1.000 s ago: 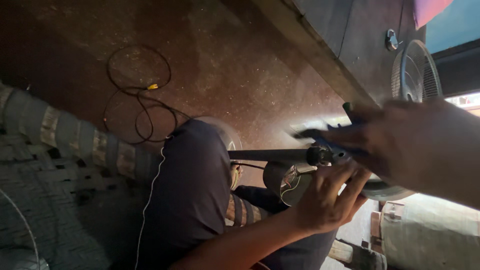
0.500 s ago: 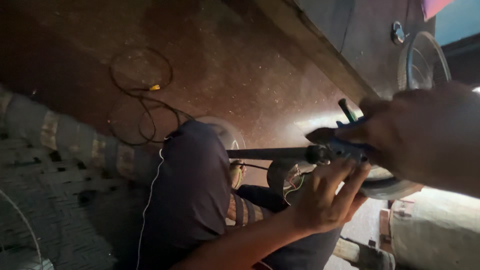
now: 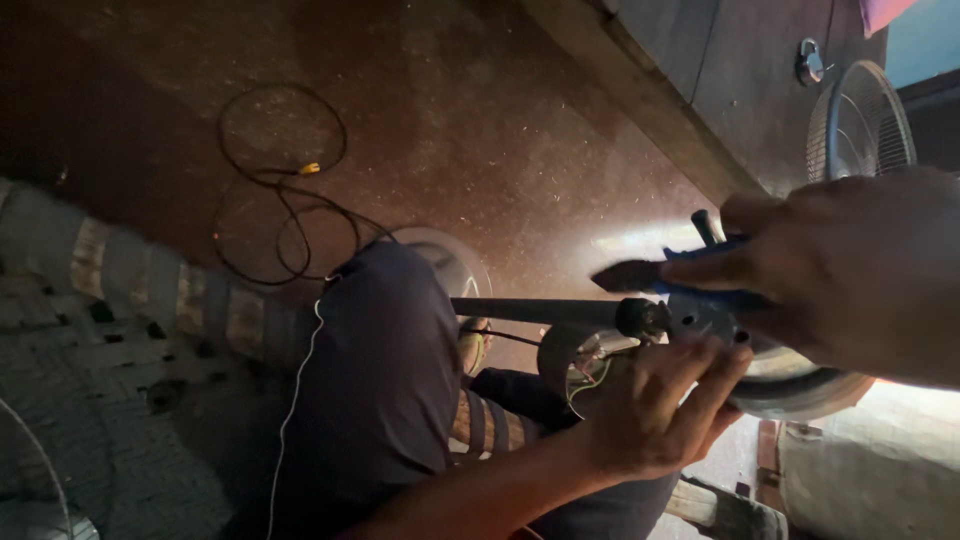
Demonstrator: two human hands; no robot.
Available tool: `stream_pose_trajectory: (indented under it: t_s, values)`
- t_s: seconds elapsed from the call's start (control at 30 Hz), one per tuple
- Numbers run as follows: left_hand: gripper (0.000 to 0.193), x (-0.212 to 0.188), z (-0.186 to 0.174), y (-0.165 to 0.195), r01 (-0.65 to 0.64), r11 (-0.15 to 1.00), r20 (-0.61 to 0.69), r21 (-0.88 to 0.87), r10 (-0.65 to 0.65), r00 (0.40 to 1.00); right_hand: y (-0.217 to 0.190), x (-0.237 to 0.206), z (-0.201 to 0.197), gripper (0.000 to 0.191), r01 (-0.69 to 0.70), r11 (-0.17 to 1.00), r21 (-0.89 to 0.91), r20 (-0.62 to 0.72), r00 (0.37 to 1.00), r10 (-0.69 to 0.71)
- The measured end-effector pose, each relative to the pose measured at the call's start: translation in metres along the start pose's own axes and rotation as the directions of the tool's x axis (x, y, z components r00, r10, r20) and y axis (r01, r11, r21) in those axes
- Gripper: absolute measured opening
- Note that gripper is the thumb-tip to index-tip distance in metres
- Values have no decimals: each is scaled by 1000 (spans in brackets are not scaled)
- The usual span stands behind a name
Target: The person sits on a woven cot servicing a pedestal fan motor. They pull the motor housing free from the fan stand, manipulate the motor with a small tool, use pliers on the motor, then thread nuts onto the motor mounting studs by hand while holding fasteners in their palm.
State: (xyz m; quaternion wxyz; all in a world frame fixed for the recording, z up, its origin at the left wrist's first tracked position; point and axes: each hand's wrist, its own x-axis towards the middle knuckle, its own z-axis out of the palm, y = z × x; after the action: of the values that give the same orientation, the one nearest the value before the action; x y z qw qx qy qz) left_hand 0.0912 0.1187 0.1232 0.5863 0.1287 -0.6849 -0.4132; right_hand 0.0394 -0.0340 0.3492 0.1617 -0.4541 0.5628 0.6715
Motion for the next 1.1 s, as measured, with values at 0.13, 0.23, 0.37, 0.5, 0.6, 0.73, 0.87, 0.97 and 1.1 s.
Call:
stream_pose_trajectory:
  t_s: [0.13,0.23,0.37,0.5,0.6,0.73,0.87,0.97,1.1]
  values:
    - [61,1,0,-3,-28,999,0,18,28,1000,-4,-5,2,68,-15,998,59,-65,998,19]
    - [61,3,0,-2,-16,999,24,-38,17,1000,-1,-5,1,59,50,995,89,28,998,-52]
    - [66,7,-4,2,-10,1000,-9,18,10,1000,25,-13,11,68,17,998,54,10,1000,-18]
    - [72,17,-8,-2,-36,997,-18,73,38,999,60,-37,52,70,131,930,343,-549,832,85]
    - [78,26,-11,1,-29,993,4,111,28,1000,80,-52,103,60,173,920,352,-799,567,199]
    - [85,42,-14,16,-7,980,65,198,-6,998,106,-61,175,64,102,889,446,-803,484,347]
    - [94,58,-15,27,-48,990,32,131,44,999,108,-59,225,65,246,723,645,-708,549,445]
    - [93,60,-10,31,-27,997,12,74,26,1000,98,-65,234,67,189,703,686,-670,539,510]
    - [92,56,1,32,13,999,-18,48,-12,1000,101,-71,197,71,184,848,498,-787,506,353]
